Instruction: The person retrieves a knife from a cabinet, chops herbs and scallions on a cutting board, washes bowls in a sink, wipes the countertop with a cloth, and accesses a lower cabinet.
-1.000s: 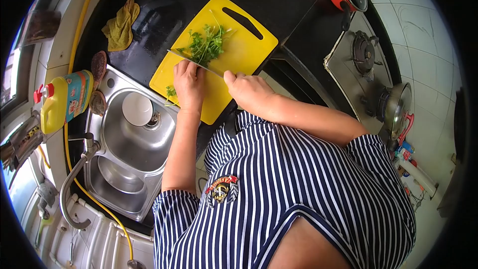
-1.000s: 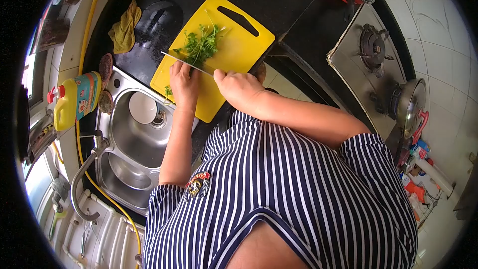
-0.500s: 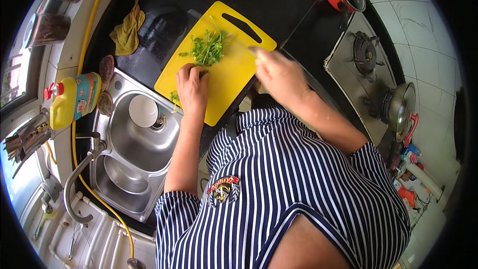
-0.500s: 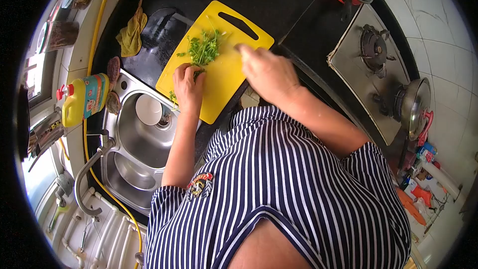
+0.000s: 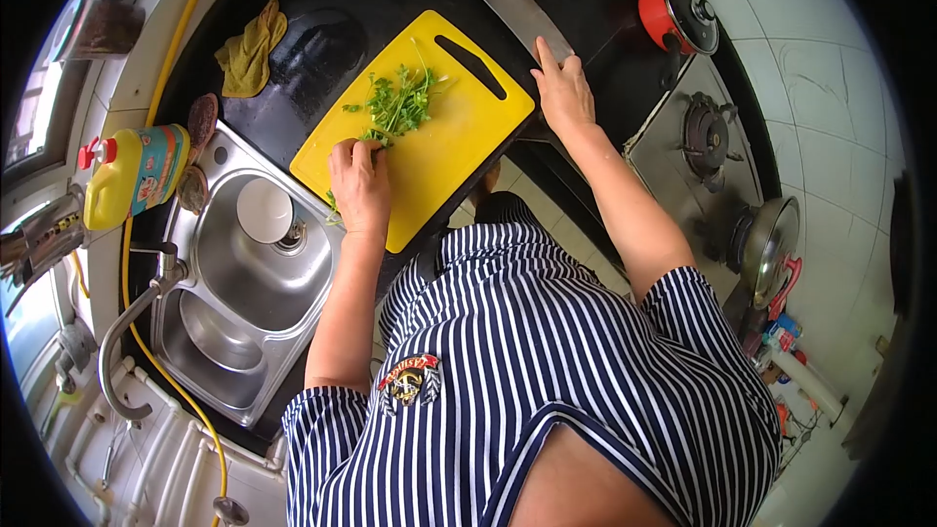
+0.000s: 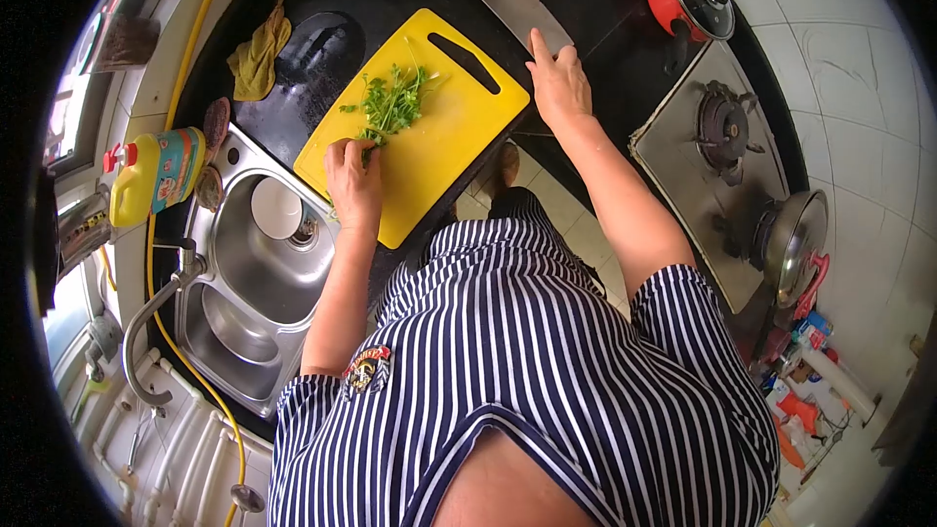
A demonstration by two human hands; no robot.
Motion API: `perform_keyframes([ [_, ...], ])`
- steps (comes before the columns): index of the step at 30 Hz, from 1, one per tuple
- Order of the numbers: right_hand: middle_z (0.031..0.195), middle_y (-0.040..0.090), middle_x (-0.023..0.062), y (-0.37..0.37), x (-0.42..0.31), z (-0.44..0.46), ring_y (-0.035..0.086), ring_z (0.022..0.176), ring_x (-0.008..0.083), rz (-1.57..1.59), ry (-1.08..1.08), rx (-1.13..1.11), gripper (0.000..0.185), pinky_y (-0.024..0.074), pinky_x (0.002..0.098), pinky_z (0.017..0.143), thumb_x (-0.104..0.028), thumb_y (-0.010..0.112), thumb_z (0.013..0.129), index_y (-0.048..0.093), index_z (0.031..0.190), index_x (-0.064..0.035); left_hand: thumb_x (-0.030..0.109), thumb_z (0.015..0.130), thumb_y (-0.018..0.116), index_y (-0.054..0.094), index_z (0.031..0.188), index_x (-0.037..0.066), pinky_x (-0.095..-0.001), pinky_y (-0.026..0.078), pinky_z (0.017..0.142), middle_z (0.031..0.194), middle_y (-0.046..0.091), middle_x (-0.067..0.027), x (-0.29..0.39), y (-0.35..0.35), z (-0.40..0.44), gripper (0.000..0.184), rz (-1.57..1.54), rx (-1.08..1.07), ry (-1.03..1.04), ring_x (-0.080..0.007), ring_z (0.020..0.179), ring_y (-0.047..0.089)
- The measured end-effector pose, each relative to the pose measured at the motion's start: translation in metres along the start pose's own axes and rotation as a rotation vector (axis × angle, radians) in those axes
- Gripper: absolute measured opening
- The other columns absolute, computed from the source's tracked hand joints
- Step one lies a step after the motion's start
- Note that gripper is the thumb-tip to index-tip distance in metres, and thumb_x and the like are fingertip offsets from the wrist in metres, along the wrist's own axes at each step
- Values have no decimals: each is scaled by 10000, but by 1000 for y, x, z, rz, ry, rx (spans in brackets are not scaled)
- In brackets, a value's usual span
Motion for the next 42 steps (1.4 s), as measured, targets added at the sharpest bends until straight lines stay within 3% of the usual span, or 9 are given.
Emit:
perform_keyframes([
  [9,1158,550,185,-12,-14,5,574,1072,370,-63,-58,-78,571,475,467,966,-325,686,943,492,1465,-199,67,829,731,660,991,78,-452,474,867,1026,597,-138,-9,-2,2,177,-5,-4,-68,-360,990,570],
  [11,1314,543,166,-51,-70,5,516,1226,364,-10,-295,87,662,426,475,1045,-315,777,848,518,1431,-141,66,829,730,662,994,80,-451,473,867,1026,599,-135,-10,-4,2,180,-9,-9,-84,-358,991,570],
  [17,1570,416,112,-33,-253,-35,297,1503,307,133,-1136,-289,993,271,460,1225,-211,901,640,423,1504,-100,62,815,720,659,969,75,-440,482,863,1038,605,-123,-10,-4,0,167,-10,6,-69,-348,990,565],
  [21,1554,429,93,5,-294,-29,365,1459,291,-74,-1234,-315,996,317,446,1203,-151,893,627,420,1503,-110,60,794,720,653,983,75,-439,478,872,1045,605,-117,-6,-4,1,201,9,-6,-42,-345,1001,564],
  [23,1359,583,85,14,-302,-27,480,1344,264,-25,-1301,-342,675,434,427,1086,-115,838,700,590,1328,-118,59,789,720,650,988,75,-439,476,876,1045,605,-116,-5,-6,0,212,15,-11,-32,-344,1003,564],
  [29,1041,609,104,17,-274,-11,603,1067,321,258,-1174,-265,131,527,443,870,-117,704,833,645,934,-59,49,798,720,647,993,77,-438,475,869,1034,600,-127,-14,-4,2,210,-45,10,-86,-345,998,566],
  [33,1070,612,154,16,-243,-7,615,1035,361,375,-781,-214,212,528,453,877,-144,720,842,649,1008,-33,43,809,726,647,996,55,-444,487,842,1018,590,-159,-21,-1,9,203,-120,64,-193,-363,961,579],
  [35,1107,614,192,23,-208,5,607,1070,382,430,-305,-192,277,521,461,904,-190,726,872,649,1072,-14,45,810,730,647,997,46,-447,494,830,1011,586,-173,-18,2,13,205,-155,88,-247,-369,947,584],
  [42,1216,601,197,9,-203,-27,572,1175,365,384,-306,-219,490,501,463,952,-286,753,872,594,1263,-39,75,821,745,649,1009,44,-448,512,798,1007,575,-190,-11,9,7,213,-167,90,-255,-375,932,596],
])
Point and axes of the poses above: each hand's wrist, its own z-axis towards the middle knuckle, its own y-axis out of the palm, x = y × z, the point moved 10 cm from there along z, towards the middle knuckle
